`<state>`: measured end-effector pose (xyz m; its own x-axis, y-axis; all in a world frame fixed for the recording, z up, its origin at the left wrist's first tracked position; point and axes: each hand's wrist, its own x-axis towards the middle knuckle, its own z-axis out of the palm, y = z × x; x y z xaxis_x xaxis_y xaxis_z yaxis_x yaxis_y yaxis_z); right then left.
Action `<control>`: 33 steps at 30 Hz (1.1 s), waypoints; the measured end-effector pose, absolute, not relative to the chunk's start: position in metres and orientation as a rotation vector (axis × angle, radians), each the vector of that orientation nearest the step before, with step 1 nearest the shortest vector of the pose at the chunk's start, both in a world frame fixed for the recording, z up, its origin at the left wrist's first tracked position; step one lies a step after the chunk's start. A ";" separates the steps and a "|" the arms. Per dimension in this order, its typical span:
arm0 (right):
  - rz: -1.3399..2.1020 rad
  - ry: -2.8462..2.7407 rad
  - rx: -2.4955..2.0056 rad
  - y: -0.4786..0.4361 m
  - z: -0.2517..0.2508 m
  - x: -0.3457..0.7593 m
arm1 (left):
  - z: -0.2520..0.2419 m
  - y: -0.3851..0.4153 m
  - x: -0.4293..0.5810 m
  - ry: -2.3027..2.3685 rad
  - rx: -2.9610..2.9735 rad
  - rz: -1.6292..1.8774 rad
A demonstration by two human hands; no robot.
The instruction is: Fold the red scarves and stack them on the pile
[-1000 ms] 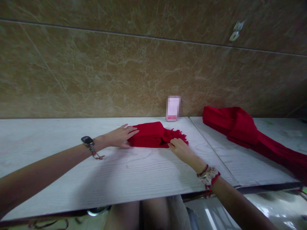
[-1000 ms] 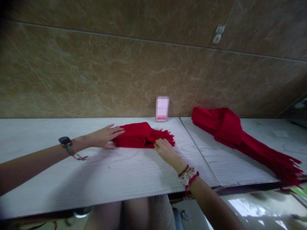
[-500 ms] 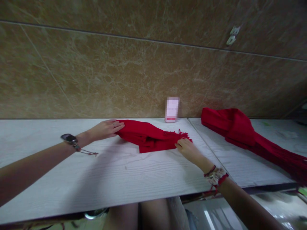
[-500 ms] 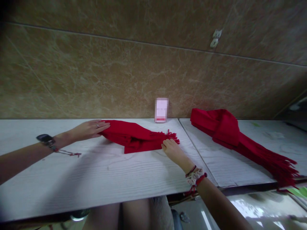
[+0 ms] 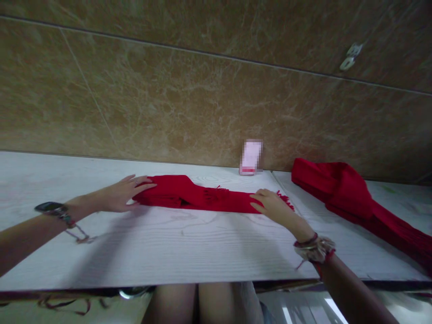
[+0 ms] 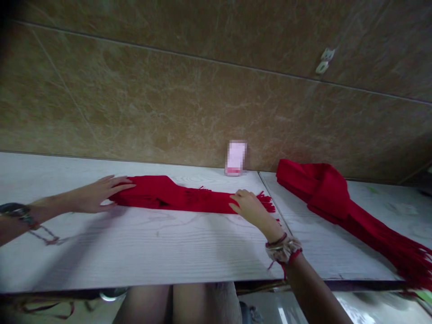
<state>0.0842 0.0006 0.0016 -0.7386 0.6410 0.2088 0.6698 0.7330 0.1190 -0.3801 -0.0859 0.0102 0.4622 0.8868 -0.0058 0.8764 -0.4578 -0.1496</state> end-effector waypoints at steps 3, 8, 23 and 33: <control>-0.128 -2.730 -0.872 -0.001 -0.001 0.030 | 0.017 -0.080 -0.369 -1.700 -2.582 0.135; -0.169 -2.813 -0.718 -0.008 -0.022 -0.043 | 0.015 -0.071 -0.358 -1.808 -2.500 0.172; -0.272 -2.760 -0.665 -0.016 -0.032 -0.074 | 0.016 -0.059 -0.359 -1.718 -2.612 0.206; -0.310 -2.638 -0.778 0.003 -0.005 -0.041 | 0.049 -0.043 -0.334 -1.622 -2.553 0.151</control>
<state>-0.0415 0.0033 -0.0047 -0.7786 0.4761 0.4089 0.5580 0.8233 0.1038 -0.3341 -0.0429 0.0488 0.4232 0.9057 -0.0238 0.8945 -0.4218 -0.1482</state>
